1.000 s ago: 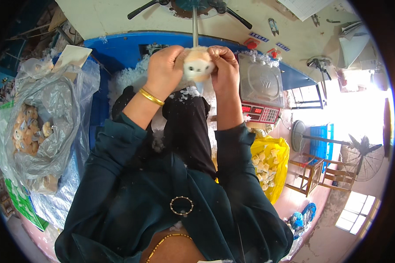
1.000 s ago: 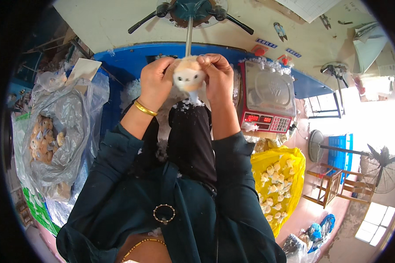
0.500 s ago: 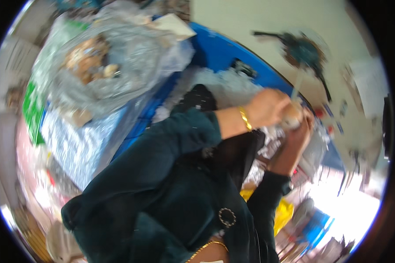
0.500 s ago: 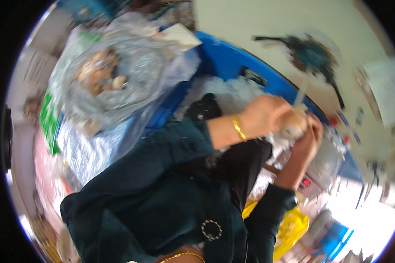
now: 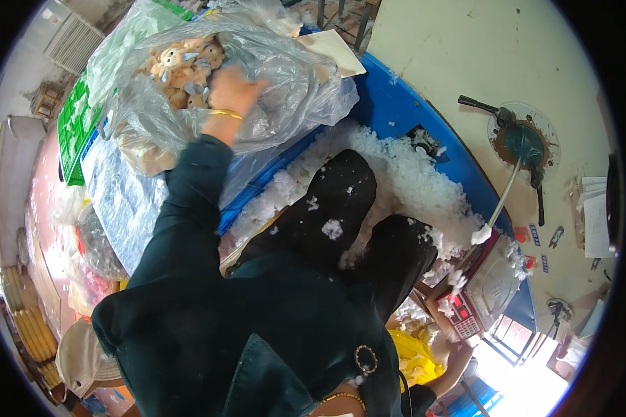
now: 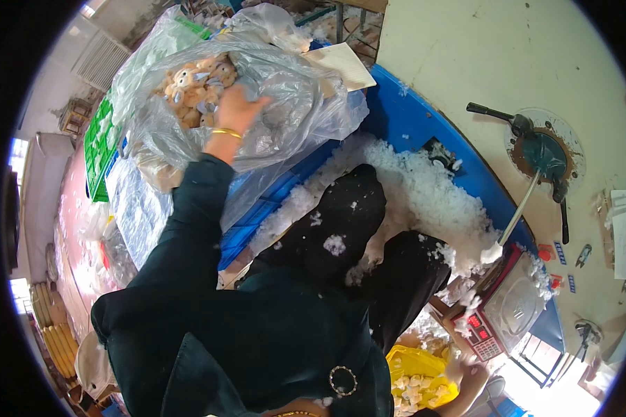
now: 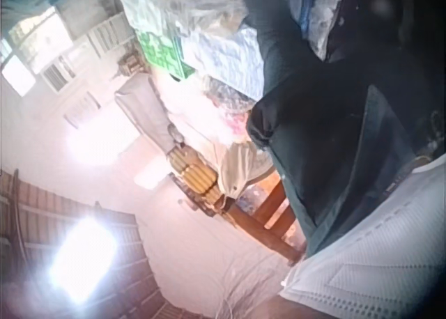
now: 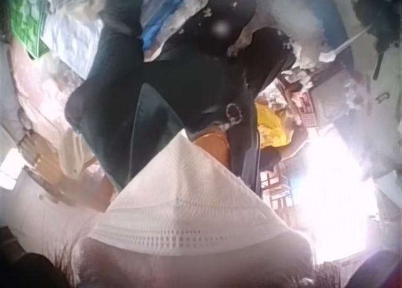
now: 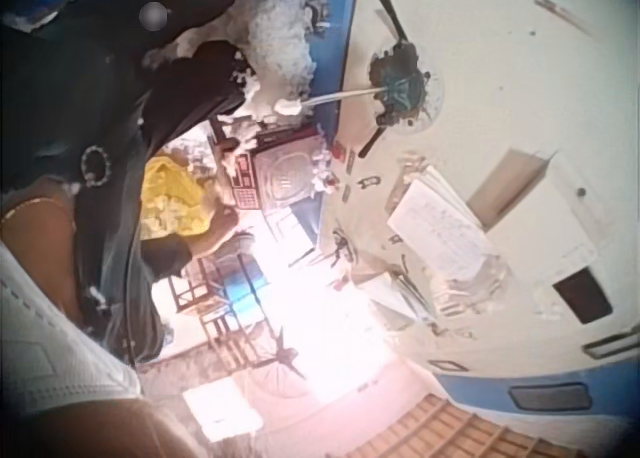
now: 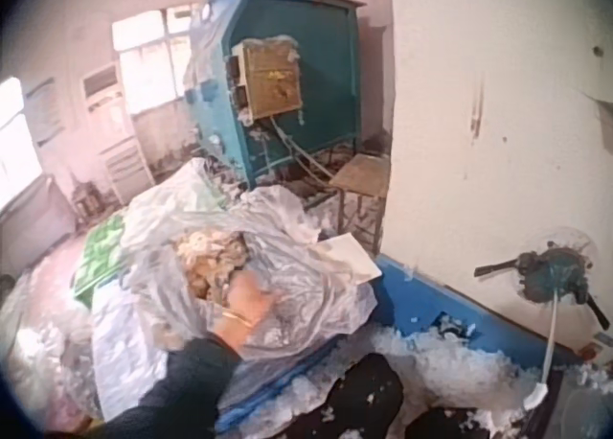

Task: The person repeatedly stuffs small plush toys with white filling material by hand. They pick up each toy, insert filling, and place it into a plastic bag, continuing the process for multiple units.

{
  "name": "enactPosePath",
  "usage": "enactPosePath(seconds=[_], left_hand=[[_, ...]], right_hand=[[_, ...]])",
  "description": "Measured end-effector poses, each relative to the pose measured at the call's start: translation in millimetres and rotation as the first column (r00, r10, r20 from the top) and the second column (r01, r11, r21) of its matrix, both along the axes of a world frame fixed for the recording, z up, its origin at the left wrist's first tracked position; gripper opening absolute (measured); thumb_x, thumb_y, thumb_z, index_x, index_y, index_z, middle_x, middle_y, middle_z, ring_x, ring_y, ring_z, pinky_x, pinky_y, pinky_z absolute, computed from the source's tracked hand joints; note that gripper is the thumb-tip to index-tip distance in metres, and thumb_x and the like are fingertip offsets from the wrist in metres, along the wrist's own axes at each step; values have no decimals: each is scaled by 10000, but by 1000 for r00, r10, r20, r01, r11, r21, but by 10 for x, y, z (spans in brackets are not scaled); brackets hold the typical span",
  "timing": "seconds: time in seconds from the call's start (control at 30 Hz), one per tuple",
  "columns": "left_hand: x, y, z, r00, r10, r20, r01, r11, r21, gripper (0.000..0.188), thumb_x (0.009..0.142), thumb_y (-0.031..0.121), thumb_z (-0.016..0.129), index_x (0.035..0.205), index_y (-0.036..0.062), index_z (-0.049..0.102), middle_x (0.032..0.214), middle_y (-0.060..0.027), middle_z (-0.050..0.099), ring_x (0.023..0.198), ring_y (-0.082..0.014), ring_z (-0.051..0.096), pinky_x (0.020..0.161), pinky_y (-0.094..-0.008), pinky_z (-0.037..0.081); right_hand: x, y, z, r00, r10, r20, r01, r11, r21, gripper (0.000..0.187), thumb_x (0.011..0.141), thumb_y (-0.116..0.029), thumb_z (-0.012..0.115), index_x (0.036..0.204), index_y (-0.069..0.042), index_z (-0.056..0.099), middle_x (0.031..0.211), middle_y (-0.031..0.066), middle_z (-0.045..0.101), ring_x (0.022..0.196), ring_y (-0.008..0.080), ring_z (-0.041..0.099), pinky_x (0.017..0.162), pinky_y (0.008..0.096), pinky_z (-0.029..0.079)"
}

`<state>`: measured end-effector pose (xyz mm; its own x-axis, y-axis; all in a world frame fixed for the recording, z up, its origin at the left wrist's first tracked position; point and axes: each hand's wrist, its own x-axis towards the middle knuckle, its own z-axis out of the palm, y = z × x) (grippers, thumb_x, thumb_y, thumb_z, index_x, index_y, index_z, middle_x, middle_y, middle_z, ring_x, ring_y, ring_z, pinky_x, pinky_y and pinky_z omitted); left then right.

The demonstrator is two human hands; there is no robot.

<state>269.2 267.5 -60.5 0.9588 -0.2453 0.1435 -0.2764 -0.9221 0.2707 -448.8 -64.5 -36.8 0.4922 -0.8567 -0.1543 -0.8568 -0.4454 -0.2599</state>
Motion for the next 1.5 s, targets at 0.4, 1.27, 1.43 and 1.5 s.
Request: enactPosePath(seconds=[0.4, 1.27, 1.43, 1.5], left_hand=[[535, 894, -864, 974, 218, 60, -203, 959, -196, 559, 713, 297, 730, 1185, 56, 554, 1090, -235, 596, 1026, -405, 563, 886, -424, 465], [-2567, -1580, 482, 343, -911, -229, 148, 293, -945, 176, 769, 115, 768, 743, 9, 630, 658, 4, 585, 608, -38, 507, 527, -212, 403], [-2698, -1820, 330, 146, -922, -358, -222, 322, -920, 227, 859, 161, 689, 1013, 1, 644, 868, -6, 637, 756, -57, 564, 648, -211, 464], [-2706, -1860, 355, 172, -912, -374, -343, 300, -890, 198, 877, 148, 663, 1013, 5, 644, 881, -7, 642, 765, -63, 580, 656, -215, 478]], right_hand=[[1378, -96, -14, 993, 27, 118, -56, 966, 252, 198, 784, -143, 673, 919, 1, 665, 827, 126, 656, 726, 204, 614, 671, 331, 473], [3260, 467, 189, 679, 401, 614, 56, 807, -588, 208, 622, -102, 721, 800, -85, 615, 796, 56, 610, 768, 272, 585, 717, 382, 451], [3186, 792, 236, 680, 574, 456, -52, 659, -750, 216, 623, -73, 661, 834, -113, 678, 929, -17, 615, 871, 220, 564, 764, 358, 438], [3124, 816, 279, 653, 608, 453, -134, 680, -721, 206, 653, -63, 656, 852, -105, 684, 930, -17, 614, 839, 217, 560, 744, 358, 438]])
